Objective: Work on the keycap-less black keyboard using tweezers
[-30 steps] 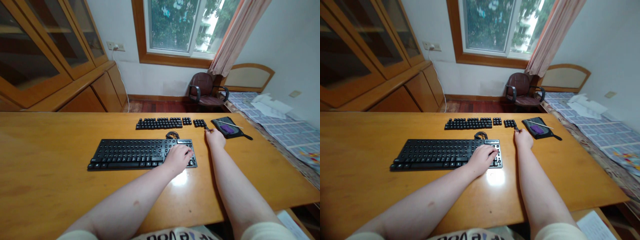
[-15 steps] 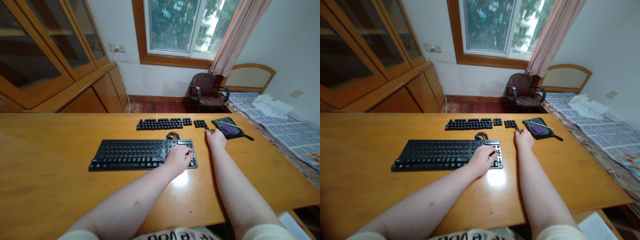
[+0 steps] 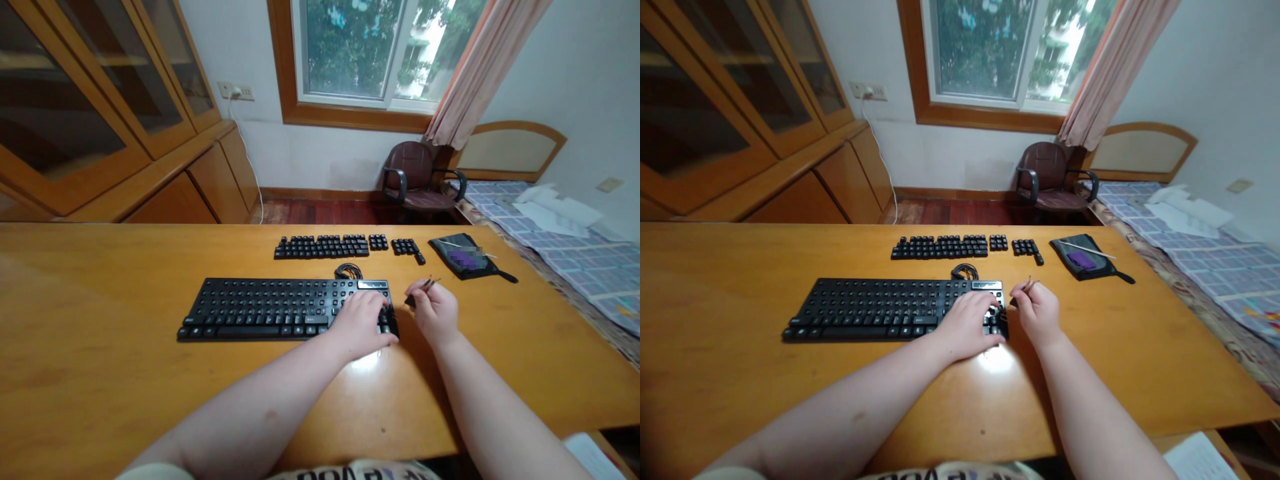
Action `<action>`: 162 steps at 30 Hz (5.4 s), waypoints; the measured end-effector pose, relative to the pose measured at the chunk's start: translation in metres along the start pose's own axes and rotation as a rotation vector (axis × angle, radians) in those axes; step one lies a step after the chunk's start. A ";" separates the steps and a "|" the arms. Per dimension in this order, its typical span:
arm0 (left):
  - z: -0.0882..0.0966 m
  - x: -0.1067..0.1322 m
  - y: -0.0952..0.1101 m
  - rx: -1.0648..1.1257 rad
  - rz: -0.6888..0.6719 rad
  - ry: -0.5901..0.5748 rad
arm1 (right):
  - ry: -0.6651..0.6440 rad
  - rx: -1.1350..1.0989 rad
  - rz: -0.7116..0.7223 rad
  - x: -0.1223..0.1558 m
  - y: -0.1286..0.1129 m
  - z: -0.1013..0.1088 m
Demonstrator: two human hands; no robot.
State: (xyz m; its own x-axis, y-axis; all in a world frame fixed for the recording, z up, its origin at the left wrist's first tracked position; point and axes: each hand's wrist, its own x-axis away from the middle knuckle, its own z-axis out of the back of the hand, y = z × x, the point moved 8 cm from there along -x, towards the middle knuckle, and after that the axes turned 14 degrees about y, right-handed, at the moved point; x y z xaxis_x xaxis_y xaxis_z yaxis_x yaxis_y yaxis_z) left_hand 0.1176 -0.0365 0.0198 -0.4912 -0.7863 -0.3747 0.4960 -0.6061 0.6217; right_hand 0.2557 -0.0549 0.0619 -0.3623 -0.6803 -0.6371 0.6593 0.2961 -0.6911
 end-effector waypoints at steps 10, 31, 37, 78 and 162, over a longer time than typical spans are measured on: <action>-0.001 -0.001 0.001 -0.059 -0.028 -0.015 | -0.215 -0.107 0.108 0.012 -0.004 -0.034; -0.004 -0.004 0.001 -0.016 -0.089 -0.006 | -0.278 -0.176 0.381 0.032 -0.033 -0.036; -0.004 -0.004 0.000 0.011 -0.035 -0.019 | -0.320 -0.099 0.514 0.039 -0.042 -0.040; -0.001 -0.006 -0.008 0.041 0.028 0.044 | -0.062 -0.356 -0.076 0.019 0.012 -0.021; 0.004 -0.010 -0.038 0.767 0.442 0.226 | -0.159 0.907 -0.264 -0.016 0.108 -0.010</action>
State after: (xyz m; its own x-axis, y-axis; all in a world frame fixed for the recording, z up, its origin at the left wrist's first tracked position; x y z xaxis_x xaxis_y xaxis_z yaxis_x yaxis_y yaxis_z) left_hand 0.1002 -0.0048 0.0027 -0.1772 -0.9817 -0.0692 -0.0464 -0.0619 0.9970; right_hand 0.3264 -0.0054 -0.0059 -0.5225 -0.7539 -0.3983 0.8526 -0.4664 -0.2357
